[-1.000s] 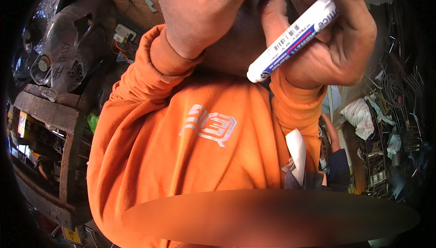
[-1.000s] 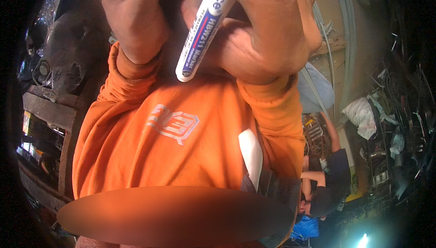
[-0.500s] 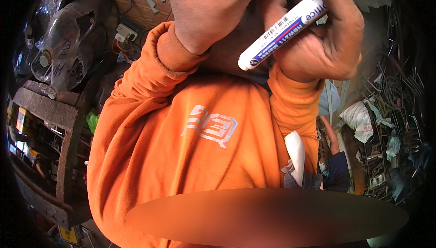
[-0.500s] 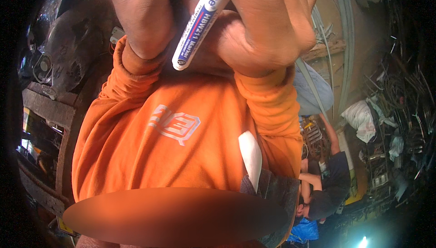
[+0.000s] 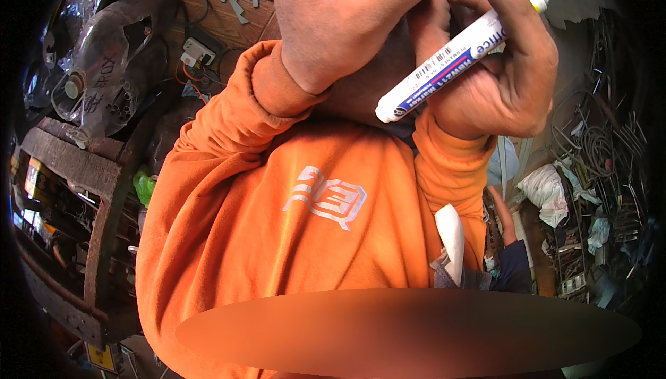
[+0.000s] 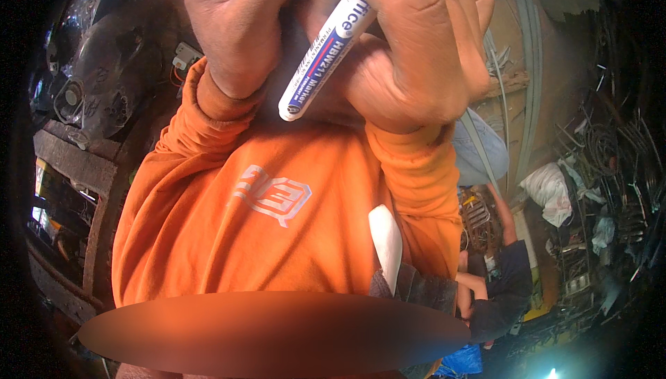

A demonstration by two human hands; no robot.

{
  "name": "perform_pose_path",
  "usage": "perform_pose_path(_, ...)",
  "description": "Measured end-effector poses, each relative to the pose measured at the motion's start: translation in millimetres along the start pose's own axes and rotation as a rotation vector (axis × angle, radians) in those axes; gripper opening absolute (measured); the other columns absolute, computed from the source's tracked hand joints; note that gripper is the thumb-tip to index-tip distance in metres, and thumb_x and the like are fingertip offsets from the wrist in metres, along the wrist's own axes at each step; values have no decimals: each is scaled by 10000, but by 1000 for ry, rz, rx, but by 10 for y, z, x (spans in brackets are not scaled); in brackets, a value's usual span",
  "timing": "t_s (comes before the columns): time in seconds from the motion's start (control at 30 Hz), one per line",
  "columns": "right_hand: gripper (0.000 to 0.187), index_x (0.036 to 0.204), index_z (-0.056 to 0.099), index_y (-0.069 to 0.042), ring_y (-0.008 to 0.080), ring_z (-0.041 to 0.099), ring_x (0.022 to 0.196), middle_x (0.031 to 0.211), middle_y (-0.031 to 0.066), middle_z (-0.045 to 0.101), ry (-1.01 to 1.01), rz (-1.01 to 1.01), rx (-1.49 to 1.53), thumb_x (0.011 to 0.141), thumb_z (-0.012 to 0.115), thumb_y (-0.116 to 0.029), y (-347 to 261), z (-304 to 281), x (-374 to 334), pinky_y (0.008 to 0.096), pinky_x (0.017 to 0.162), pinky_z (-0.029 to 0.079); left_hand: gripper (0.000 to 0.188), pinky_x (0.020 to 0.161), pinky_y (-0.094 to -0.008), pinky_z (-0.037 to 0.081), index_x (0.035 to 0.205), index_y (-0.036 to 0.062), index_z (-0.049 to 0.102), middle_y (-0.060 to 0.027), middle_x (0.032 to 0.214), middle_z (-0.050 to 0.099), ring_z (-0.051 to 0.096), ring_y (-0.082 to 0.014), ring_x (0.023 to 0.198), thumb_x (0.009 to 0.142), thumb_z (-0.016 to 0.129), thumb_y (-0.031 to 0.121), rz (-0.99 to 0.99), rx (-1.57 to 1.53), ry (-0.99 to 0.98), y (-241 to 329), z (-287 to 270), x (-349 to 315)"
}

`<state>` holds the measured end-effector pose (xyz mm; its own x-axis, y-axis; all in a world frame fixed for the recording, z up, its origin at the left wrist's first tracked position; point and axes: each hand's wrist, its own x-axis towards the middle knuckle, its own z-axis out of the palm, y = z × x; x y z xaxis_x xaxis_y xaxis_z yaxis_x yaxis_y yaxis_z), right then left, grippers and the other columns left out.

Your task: The person sits on the floor and uses a marker to draw lines on small metal strips. They handle the strips one at a time, marking them and placing them aside.

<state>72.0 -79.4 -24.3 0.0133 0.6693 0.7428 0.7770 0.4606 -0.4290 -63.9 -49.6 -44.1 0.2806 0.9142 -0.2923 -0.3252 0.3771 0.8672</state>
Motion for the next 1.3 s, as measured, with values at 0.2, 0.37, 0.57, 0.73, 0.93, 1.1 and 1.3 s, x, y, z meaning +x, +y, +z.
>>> perform_pose_path(0.2, 354, 1123, 633, 23, 179, 686, 695, 824, 123, 702, 25, 20, 135, 817, 803, 76, -13, 38, 16, 267, 598, 538, 94, 595, -245, 520, 873, -50, 700, -98, 771, 721, 644, -102, 656, 921, 700, 31, 26, 12, -10, -6, 7, 12)
perform_pose_path(0.37, 360, 1134, 629, 27, 180, 695, 704, 830, 132, 702, 4, -6, 101, 819, 793, 87, 64, 36, -9, 270, 596, 547, 93, 585, -244, 517, 866, -51, 696, -93, 760, 717, 641, -98, 652, 919, 698, 25, -13, -65, -8, 18, 9, -8)
perform_pose_path(0.57, 371, 1196, 603, 32, 169, 679, 712, 840, 111, 689, 131, 413, 249, 860, 760, 23, -255, 57, 176, 252, 628, 549, 92, 570, -233, 484, 849, -44, 689, -72, 738, 702, 610, -85, 626, 913, 703, 20, 27, -23, 12, -18, 11, -5)
perform_pose_path(0.73, 417, 1236, 618, 46, 114, 579, 668, 800, 52, 668, -48, 632, 185, 1071, 559, -333, -282, -271, 413, 222, 594, 429, 105, 571, -234, 445, 827, -31, 685, -41, 712, 675, 571, -78, 613, 909, 714, 27, 66, 27, 10, -49, -8, 11)
perform_pose_path(0.93, 333, 1098, 674, 102, 88, 585, 667, 817, 70, 674, -35, 552, 475, 929, 637, -183, 88, -264, 301, 215, 597, 451, 122, 601, -238, 452, 816, -24, 678, -39, 726, 678, 580, -84, 640, 914, 718, 37, 79, 30, 11, -73, 7, 4)
perform_pose_path(1.1, 239, 997, 662, 86, 105, 634, 692, 815, 107, 701, -169, 545, 704, 862, 711, -105, 206, -215, 397, 222, 615, 492, 122, 603, -238, 455, 822, -23, 678, -41, 733, 682, 583, -85, 642, 918, 719, 41, 71, -1, 2, -76, 0, 7)
perform_pose_path(1.3, 290, 998, 661, 95, 125, 662, 687, 812, 126, 715, -242, 412, 675, 889, 753, -157, 330, -165, 383, 229, 598, 509, 99, 608, -231, 456, 851, -22, 694, -38, 744, 689, 583, -75, 651, 918, 725, 44, 40, 6, 23, -65, -8, -12)
